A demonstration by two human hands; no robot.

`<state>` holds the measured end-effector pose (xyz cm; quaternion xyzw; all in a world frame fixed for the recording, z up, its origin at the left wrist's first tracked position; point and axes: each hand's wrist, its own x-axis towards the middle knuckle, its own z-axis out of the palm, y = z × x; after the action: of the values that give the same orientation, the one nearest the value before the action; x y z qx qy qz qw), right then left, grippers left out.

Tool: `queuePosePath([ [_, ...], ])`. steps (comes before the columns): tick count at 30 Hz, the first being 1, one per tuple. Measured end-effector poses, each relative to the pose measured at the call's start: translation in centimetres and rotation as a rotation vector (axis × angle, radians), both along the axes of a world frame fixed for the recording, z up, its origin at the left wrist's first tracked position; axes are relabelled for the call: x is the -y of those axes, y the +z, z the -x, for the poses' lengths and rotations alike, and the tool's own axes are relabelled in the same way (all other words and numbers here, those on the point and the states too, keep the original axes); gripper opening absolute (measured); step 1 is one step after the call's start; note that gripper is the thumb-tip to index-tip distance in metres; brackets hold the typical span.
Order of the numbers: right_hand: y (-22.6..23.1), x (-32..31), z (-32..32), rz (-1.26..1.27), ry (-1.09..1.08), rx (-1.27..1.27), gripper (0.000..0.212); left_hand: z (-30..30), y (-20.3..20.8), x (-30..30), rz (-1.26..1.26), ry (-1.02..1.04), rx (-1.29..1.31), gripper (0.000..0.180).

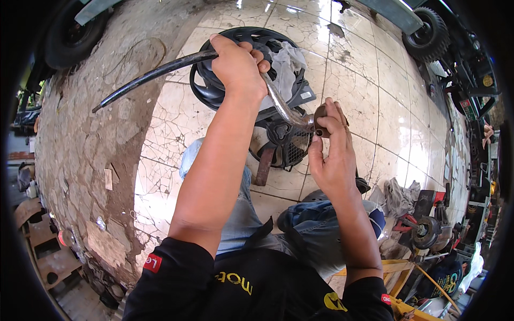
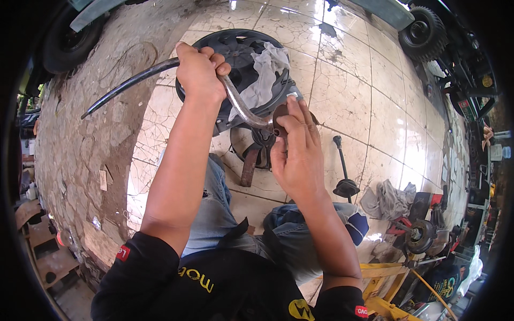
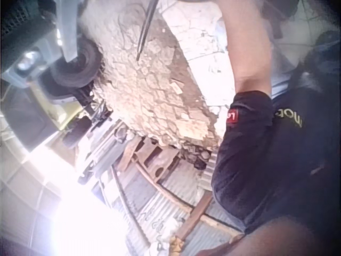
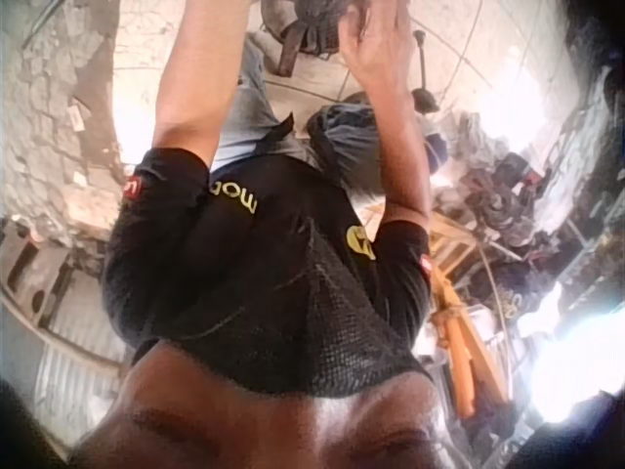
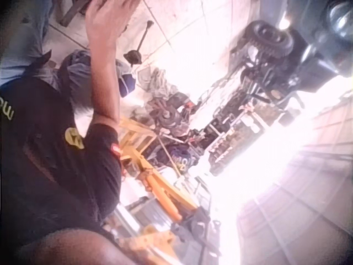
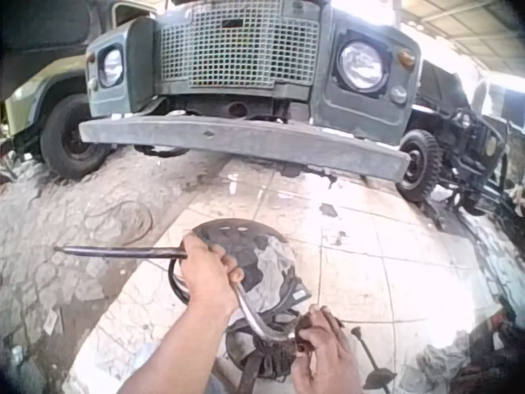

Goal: The person sits on the floor and uses a sanding block to smooth the surface of a curved metal rod. They repeatedly rub the sanding block along the rod's length, rotating it to treat different sides.

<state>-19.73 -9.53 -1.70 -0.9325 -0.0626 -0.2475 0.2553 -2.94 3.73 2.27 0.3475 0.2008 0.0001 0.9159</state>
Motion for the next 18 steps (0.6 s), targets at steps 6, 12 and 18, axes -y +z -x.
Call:
queuePosePath([
  [6, -0.2, -0.8, 0.4, 0.14, 0.038, -0.058, 0.055, -0.4, -0.3, 0.0, 0.011, 0.027, -0.007, 0.032],
  [12, 0.4, -1.6, 0.3, 0.192, 0.047, -0.094, 0.065, -0.5, -0.7, 0.1, -0.056, 0.032, -0.01, 0.046],
  [18, 0.1, -0.2, -0.4, 0.125, -0.002, -0.126, 0.065, -0.2, -0.2, 0.4, -0.066, 0.042, 0.01, 0.048],
])
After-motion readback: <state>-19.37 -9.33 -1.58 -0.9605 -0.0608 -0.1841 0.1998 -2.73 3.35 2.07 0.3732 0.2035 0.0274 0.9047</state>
